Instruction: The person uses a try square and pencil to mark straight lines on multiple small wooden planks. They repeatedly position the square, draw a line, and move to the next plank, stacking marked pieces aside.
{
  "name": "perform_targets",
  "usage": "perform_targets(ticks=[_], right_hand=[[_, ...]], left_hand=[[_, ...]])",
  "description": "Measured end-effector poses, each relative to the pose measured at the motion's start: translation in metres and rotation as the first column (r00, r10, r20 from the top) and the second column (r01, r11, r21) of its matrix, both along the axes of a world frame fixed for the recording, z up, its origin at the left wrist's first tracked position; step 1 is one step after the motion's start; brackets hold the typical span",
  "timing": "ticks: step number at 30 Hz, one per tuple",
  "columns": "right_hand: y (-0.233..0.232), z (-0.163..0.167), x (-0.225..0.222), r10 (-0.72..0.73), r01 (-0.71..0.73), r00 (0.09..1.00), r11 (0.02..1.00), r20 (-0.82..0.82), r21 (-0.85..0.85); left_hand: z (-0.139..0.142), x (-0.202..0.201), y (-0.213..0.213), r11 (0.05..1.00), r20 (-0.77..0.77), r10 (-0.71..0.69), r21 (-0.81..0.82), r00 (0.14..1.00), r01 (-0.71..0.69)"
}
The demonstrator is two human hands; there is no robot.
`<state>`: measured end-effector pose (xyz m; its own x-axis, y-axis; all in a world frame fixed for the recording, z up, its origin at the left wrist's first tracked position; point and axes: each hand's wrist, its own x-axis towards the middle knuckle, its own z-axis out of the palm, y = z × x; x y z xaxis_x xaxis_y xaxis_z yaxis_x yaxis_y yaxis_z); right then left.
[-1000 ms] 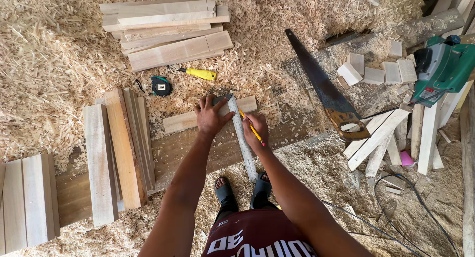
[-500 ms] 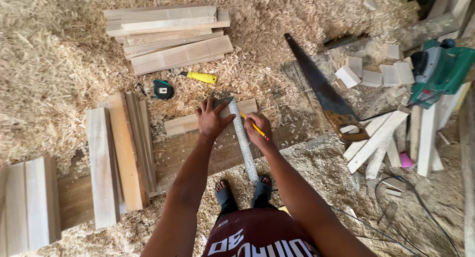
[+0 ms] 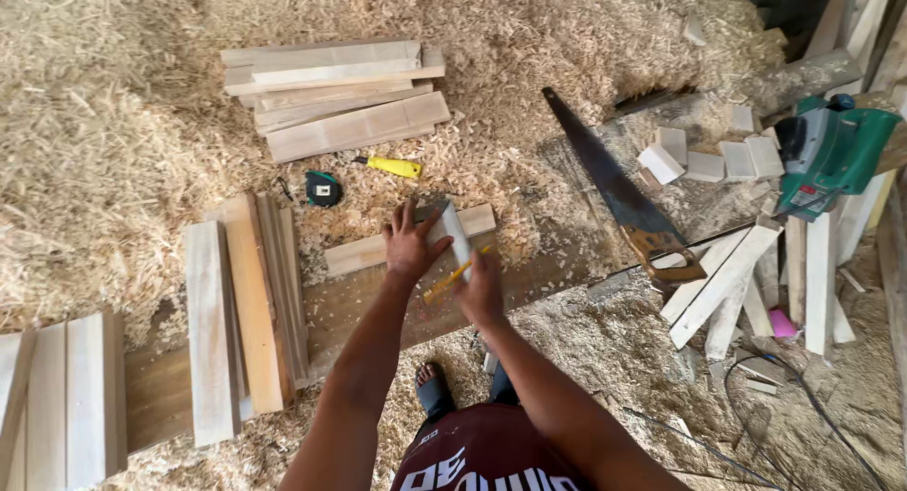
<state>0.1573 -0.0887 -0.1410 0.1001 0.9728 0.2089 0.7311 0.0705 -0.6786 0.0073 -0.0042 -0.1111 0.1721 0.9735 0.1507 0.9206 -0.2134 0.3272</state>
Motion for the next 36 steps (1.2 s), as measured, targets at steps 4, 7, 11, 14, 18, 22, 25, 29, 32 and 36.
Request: perform_targets(ticks=[4, 7, 11, 14, 18, 22, 25, 29, 32, 36], right_hand=[[0.029, 0.001, 0.02, -0.118, 0.124, 0.989, 0.99, -0.092, 0.064], [0.056, 0.006, 0.035, -0.17, 0.177, 0.982, 0.981, -0.088, 0.075], [0.076, 0.013, 0.04, -0.187, 0.181, 0.982, 0.964, 0.013, 0.195], [0.076, 0.015, 0.035, -0.2, 0.207, 0.976, 0.975, -0.09, 0.08], [0.073, 0.011, 0.036, -0.24, 0.168, 0.852, 0.967, -0.465, -0.191], [0.081, 0.005, 0.039, -0.15, 0.207, 0.965, 0.938, -0.216, 0.278], [0.096, 0.006, 0.037, -0.165, 0.244, 0.944, 0.933, -0.287, 0.265], [0.125, 0.014, 0.035, -0.205, 0.283, 0.931, 0.928, -0.301, 0.243], [0.147, 0.021, 0.031, -0.268, 0.339, 0.894, 0.929, -0.359, 0.149], [0.18, 0.033, 0.025, -0.323, 0.417, 0.843, 0.897, -0.43, 0.144]], left_hand=[[0.0, -0.01, -0.013, 0.994, -0.031, -0.018, 0.11, 0.999, 0.022], [-0.001, -0.016, -0.017, 0.997, -0.068, -0.023, -0.069, 0.997, 0.018], [-0.002, -0.015, -0.011, 0.977, -0.099, -0.081, -0.203, 0.992, 0.06], [-0.004, -0.014, -0.01, 0.984, -0.082, -0.11, -0.149, 0.991, 0.097], [-0.007, -0.015, -0.007, 0.981, -0.058, -0.162, -0.121, 0.985, 0.154], [-0.009, -0.016, 0.003, 0.986, -0.12, -0.169, -0.031, 0.978, 0.167], [-0.006, -0.021, 0.018, 0.977, -0.07, -0.187, 0.091, 0.98, 0.193], [0.007, -0.025, 0.049, 0.97, -0.088, -0.181, 0.148, 0.98, 0.192], [0.02, -0.028, 0.069, 0.97, -0.103, -0.167, 0.161, 0.981, 0.182], [0.035, -0.032, 0.09, 0.98, -0.101, -0.147, 0.124, 0.984, 0.159]])
